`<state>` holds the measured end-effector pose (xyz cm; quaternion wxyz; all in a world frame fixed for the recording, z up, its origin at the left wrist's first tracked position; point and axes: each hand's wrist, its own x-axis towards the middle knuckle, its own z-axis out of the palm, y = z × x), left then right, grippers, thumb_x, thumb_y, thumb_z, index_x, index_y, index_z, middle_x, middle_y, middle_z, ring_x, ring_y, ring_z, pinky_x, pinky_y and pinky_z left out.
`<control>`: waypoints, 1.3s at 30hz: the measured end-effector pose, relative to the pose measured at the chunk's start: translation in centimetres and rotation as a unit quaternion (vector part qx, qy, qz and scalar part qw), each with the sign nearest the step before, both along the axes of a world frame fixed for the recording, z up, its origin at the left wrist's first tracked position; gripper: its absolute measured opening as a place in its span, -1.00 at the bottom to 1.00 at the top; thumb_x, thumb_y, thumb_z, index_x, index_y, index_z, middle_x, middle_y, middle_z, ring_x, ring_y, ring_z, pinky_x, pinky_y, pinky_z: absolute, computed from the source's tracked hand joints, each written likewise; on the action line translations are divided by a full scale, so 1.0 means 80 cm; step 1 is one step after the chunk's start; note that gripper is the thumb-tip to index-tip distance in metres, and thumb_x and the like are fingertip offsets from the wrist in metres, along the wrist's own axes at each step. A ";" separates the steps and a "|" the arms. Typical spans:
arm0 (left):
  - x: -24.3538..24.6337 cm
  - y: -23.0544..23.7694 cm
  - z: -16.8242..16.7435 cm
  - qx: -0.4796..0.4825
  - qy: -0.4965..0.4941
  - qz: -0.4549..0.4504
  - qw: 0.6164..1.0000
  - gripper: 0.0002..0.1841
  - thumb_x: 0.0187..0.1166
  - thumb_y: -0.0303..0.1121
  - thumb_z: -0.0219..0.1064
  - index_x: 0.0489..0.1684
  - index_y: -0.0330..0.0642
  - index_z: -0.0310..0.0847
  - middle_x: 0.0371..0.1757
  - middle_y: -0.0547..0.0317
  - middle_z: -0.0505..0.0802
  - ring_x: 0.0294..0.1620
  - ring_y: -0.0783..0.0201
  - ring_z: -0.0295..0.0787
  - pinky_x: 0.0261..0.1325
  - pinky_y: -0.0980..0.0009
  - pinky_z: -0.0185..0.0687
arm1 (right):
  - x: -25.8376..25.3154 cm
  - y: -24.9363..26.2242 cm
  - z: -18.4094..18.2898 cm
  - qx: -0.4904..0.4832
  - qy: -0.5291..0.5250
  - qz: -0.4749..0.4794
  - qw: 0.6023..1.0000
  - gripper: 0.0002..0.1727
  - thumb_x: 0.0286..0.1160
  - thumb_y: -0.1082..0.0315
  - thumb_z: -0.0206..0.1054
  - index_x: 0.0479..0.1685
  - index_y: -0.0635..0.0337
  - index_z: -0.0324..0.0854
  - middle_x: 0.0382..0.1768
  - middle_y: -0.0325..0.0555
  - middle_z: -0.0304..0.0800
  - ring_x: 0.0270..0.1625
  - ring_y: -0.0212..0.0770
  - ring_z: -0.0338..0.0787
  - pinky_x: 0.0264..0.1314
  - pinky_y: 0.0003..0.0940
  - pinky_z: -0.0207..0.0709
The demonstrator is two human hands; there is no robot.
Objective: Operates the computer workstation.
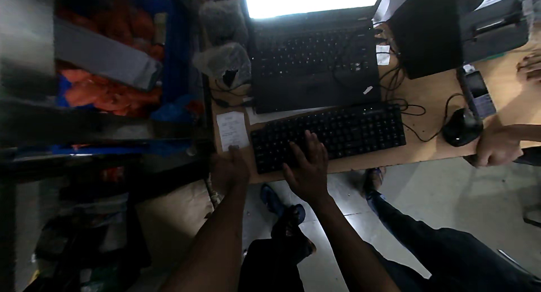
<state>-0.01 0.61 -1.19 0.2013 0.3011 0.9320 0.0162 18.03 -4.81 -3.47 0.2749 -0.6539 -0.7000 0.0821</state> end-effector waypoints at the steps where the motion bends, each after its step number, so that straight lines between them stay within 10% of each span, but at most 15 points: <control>1: 0.000 0.000 -0.001 0.000 0.001 0.000 1.000 -0.24 0.77 0.27 -0.06 0.60 -0.26 0.41 0.31 -0.33 0.79 0.30 -0.29 0.77 0.23 -0.34 0.61 | -0.002 0.001 -0.001 -0.009 -0.010 0.009 1.000 -0.36 0.58 -0.21 0.14 0.52 -0.08 0.64 0.78 0.12 0.28 0.87 0.15 0.13 0.82 0.27 -0.03; 24: -0.001 -0.001 0.003 -0.020 -0.004 -0.006 1.000 -0.23 0.78 0.28 -0.13 0.60 -0.23 0.42 0.28 -0.33 0.80 0.29 -0.29 0.77 0.23 -0.32 0.62 | 0.001 -0.026 0.001 0.010 0.025 -0.007 1.000 -0.46 0.53 -0.13 0.19 0.22 0.04 0.77 0.65 0.16 0.48 0.75 0.19 0.36 0.70 0.26 0.20; 39: 0.002 0.004 0.005 -0.020 -0.014 0.000 1.000 -0.22 0.78 0.26 -0.07 0.63 -0.30 0.36 0.29 -0.37 0.78 0.33 -0.32 0.74 0.30 -0.34 0.58 | -0.032 -0.015 0.019 -0.032 -0.020 0.052 0.998 -0.41 0.54 -0.26 0.22 0.47 -0.27 0.69 0.78 -0.02 0.32 0.86 0.13 0.16 0.80 0.30 -0.01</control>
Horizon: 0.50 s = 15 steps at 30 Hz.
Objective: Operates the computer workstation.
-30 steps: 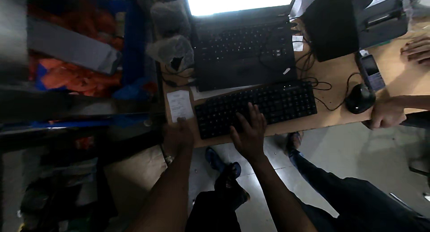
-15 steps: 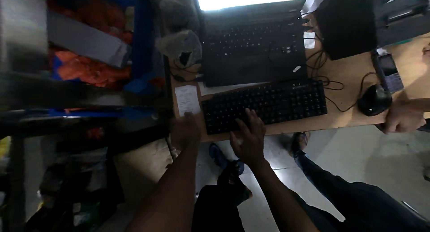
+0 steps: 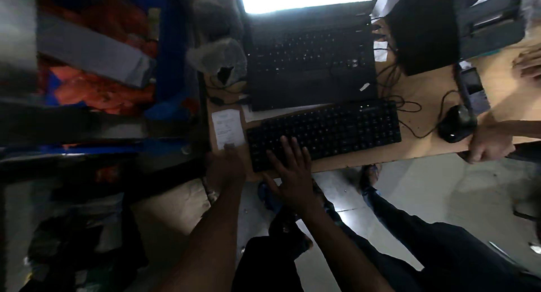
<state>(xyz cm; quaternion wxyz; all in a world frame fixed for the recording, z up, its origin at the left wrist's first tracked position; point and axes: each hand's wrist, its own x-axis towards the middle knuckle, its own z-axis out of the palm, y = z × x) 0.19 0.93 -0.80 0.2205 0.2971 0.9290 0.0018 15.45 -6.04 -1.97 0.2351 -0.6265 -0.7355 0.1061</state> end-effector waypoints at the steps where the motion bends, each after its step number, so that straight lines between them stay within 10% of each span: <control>1: 0.000 -0.001 0.000 -0.005 0.000 -0.004 1.000 -0.22 0.79 0.25 -0.09 0.65 -0.30 0.35 0.30 -0.37 0.78 0.33 -0.32 0.74 0.30 -0.34 0.58 | 0.010 -0.004 -0.002 0.020 0.013 -0.015 1.000 -0.44 0.53 -0.22 0.24 0.43 -0.26 0.70 0.75 -0.02 0.38 0.85 0.10 0.20 0.79 0.27 0.01; 15: 0.001 -0.002 0.001 0.020 0.018 -0.008 1.000 -0.24 0.79 0.23 -0.06 0.67 -0.30 0.34 0.35 -0.37 0.76 0.39 -0.30 0.72 0.35 -0.35 0.53 | 0.081 -0.016 -0.015 0.061 0.029 -0.131 0.989 -0.46 0.62 -0.15 0.12 0.25 -0.01 0.75 0.65 0.14 0.49 0.78 0.17 0.32 0.74 0.26 0.11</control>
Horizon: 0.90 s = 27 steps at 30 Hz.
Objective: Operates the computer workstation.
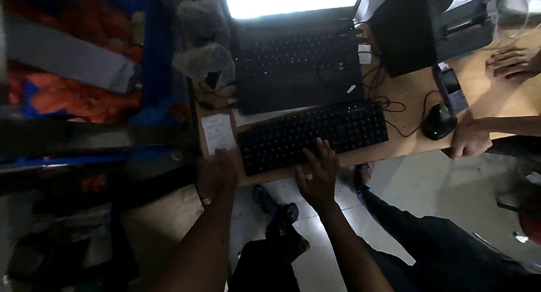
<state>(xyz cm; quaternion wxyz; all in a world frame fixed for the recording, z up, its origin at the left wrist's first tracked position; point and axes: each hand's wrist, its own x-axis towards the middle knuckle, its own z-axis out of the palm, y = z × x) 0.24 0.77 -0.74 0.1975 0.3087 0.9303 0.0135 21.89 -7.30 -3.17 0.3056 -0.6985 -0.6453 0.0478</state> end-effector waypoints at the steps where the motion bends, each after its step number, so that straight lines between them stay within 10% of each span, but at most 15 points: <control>1: 0.000 0.000 0.001 0.009 -0.007 0.000 1.000 -0.24 0.79 0.21 -0.03 0.66 -0.31 0.35 0.37 -0.39 0.75 0.40 -0.32 0.70 0.37 -0.36 0.51 | 0.002 0.005 0.001 -0.006 0.000 -0.009 1.000 -0.46 0.60 -0.12 0.14 0.26 0.04 0.75 0.64 0.17 0.49 0.75 0.22 0.35 0.71 0.29 0.16; 27: 0.000 -0.004 -0.003 -0.006 0.005 0.006 1.000 -0.25 0.77 0.26 -0.05 0.64 -0.21 0.40 0.31 -0.27 0.80 0.33 -0.23 0.77 0.27 -0.28 0.60 | 0.017 0.043 -0.032 0.081 -0.075 -0.024 0.994 -0.48 0.65 -0.01 0.10 0.29 0.14 0.73 0.56 0.18 0.58 0.70 0.19 0.42 0.77 0.18 0.01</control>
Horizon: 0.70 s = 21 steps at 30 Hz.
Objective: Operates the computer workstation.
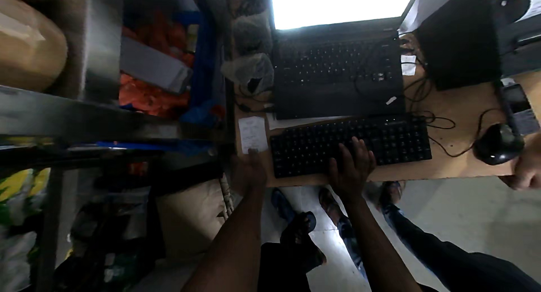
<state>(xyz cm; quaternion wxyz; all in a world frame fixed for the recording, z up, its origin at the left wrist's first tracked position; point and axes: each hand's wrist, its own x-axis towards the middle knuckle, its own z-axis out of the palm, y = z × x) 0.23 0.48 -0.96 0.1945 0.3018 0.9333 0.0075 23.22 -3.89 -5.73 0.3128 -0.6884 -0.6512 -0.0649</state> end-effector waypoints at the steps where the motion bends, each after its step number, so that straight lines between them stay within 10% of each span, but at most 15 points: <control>1: 0.000 0.000 -0.001 0.000 0.001 -0.005 1.000 -0.24 0.77 0.26 -0.06 0.65 -0.23 0.39 0.33 -0.28 0.79 0.33 -0.23 0.76 0.28 -0.28 0.60 | 0.000 0.000 0.000 0.000 0.005 -0.001 1.000 -0.48 0.66 -0.02 0.10 0.28 0.14 0.73 0.55 0.19 0.59 0.69 0.20 0.43 0.77 0.19 0.03; 21: -0.002 -0.002 -0.001 0.049 -0.015 -0.021 0.998 -0.25 0.79 0.20 -0.02 0.60 -0.37 0.40 0.26 -0.41 0.79 0.31 -0.34 0.75 0.30 -0.36 0.55 | 0.000 0.001 -0.003 0.011 0.046 -0.025 0.999 -0.38 0.53 -0.15 0.20 0.35 0.15 0.53 0.56 0.21 0.52 0.70 0.15 0.40 0.75 0.18 0.11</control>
